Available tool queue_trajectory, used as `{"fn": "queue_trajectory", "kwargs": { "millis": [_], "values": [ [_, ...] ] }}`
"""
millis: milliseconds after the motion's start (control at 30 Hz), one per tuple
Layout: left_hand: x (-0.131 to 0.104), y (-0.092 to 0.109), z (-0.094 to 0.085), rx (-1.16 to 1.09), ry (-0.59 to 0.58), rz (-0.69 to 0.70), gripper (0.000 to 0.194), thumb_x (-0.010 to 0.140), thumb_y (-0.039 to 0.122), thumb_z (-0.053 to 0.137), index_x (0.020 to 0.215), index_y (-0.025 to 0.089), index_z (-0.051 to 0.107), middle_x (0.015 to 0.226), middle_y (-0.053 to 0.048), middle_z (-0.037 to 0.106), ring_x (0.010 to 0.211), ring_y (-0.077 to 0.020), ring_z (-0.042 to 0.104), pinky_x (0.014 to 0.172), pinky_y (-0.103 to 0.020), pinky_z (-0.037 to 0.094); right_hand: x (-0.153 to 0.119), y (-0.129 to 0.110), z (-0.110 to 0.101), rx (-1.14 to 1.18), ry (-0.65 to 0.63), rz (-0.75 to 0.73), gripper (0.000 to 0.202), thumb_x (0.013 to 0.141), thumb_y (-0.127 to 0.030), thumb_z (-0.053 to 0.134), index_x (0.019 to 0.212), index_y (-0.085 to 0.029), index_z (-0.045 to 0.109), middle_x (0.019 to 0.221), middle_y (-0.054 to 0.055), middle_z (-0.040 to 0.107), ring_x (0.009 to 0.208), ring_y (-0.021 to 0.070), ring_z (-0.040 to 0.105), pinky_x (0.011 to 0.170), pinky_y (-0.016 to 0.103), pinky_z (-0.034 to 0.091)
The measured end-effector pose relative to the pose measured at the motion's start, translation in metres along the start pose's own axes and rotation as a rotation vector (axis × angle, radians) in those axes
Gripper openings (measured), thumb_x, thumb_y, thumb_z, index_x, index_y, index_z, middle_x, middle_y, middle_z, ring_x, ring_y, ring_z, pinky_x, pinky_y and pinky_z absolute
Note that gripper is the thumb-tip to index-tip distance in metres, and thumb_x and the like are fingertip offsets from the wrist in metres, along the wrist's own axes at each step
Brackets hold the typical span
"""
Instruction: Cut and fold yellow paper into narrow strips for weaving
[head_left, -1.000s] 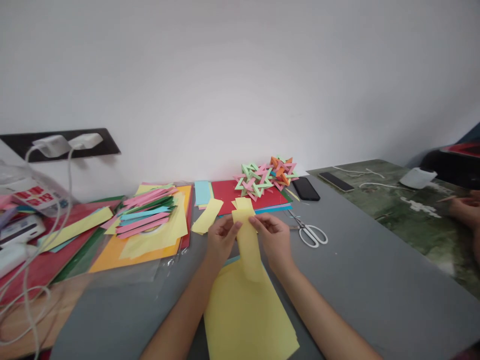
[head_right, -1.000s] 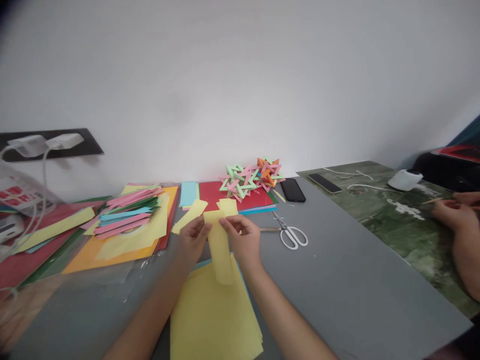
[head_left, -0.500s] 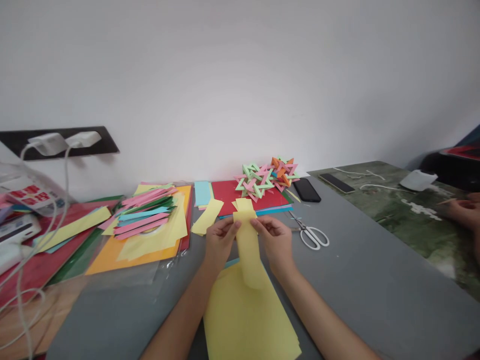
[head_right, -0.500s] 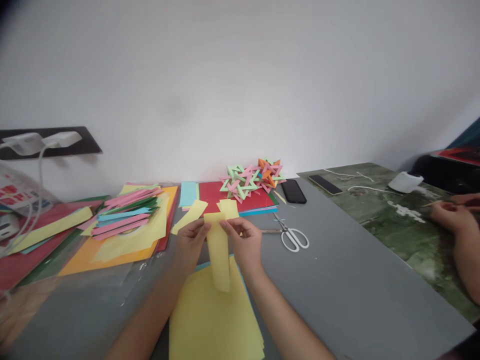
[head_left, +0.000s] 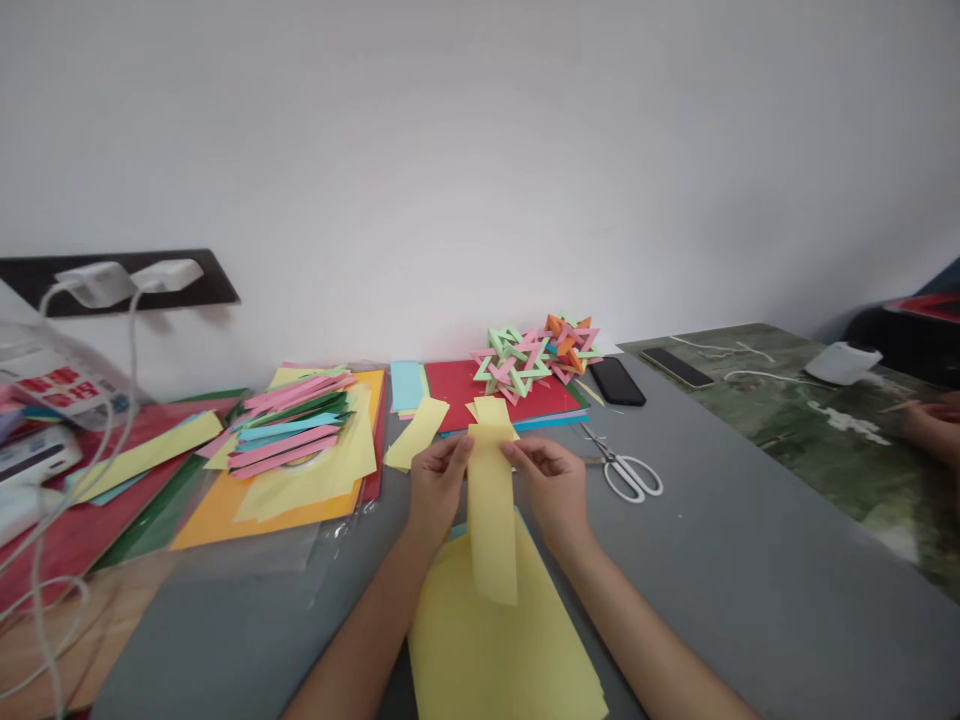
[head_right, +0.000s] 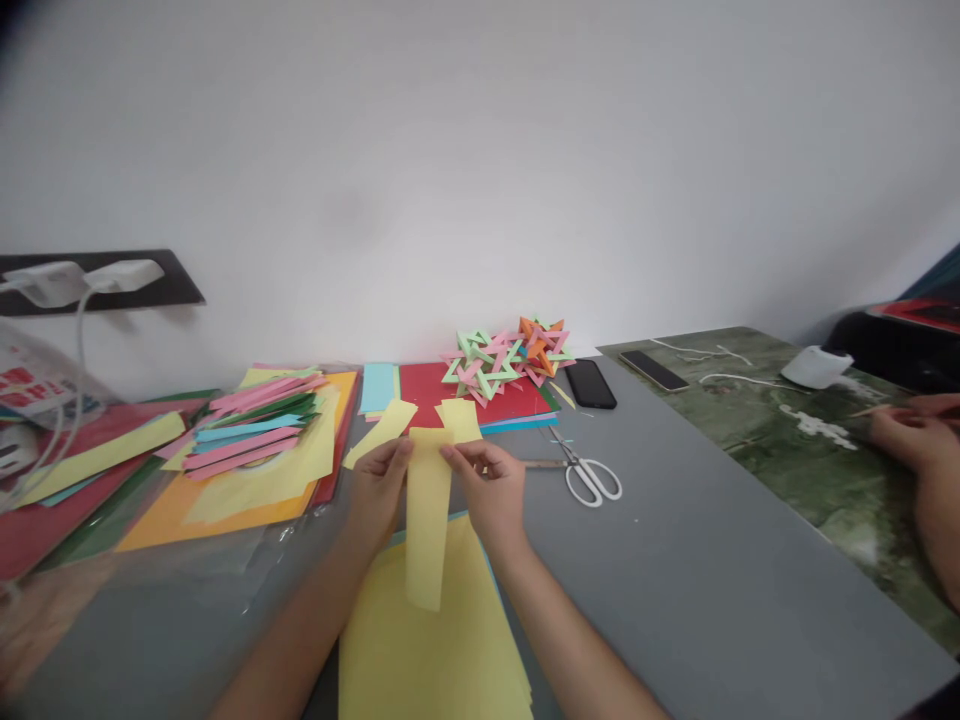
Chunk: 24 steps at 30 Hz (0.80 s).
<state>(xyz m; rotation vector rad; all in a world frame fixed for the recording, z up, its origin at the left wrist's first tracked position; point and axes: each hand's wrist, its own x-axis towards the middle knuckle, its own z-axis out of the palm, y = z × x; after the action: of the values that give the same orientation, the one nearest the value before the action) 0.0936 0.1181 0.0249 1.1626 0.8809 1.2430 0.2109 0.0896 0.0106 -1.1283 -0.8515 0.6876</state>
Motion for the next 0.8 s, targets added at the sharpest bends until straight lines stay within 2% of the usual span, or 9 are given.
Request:
{"fn": "queue_trajectory", "kwargs": {
  "millis": [200, 467, 800],
  "values": [
    [0.0004, -0.001, -0.0006, -0.037, 0.014, -0.015, 0.025, 0.066, 0.036, 0.062, 0.078, 0.015, 0.069, 0.059, 0.0, 0.065, 0.054, -0.0121, 0.057, 0.049, -0.02, 0.043, 0.0002, -0.0001, -0.0012, -0.062, -0.007, -0.062, 0.019, 0.06, -0.035, 0.068, 0.058, -0.017, 0.063, 0.057, 0.002, 0.061, 0.054, 0.013, 0.051, 0.049, 0.025, 0.038],
    [0.0025, -0.0043, -0.0014, -0.133, 0.006, -0.062, 0.026, 0.064, 0.033, 0.065, 0.083, 0.015, 0.068, 0.063, -0.003, 0.068, 0.057, -0.0148, 0.061, 0.056, -0.025, 0.048, 0.0002, -0.0014, -0.003, -0.138, -0.044, -0.173, 0.017, 0.066, -0.032, 0.064, 0.056, -0.018, 0.06, 0.055, 0.0, 0.058, 0.053, 0.0118, 0.048, 0.052, 0.025, 0.037],
    [0.0013, -0.0025, -0.0014, -0.032, 0.067, -0.01, 0.024, 0.065, 0.032, 0.065, 0.079, 0.014, 0.068, 0.065, -0.004, 0.069, 0.059, -0.0149, 0.061, 0.055, -0.023, 0.049, -0.0008, -0.0056, -0.0031, -0.208, -0.057, -0.247, 0.013, 0.067, -0.03, 0.062, 0.06, -0.019, 0.062, 0.057, -0.001, 0.058, 0.054, 0.0111, 0.047, 0.052, 0.025, 0.037]
  ]
}}
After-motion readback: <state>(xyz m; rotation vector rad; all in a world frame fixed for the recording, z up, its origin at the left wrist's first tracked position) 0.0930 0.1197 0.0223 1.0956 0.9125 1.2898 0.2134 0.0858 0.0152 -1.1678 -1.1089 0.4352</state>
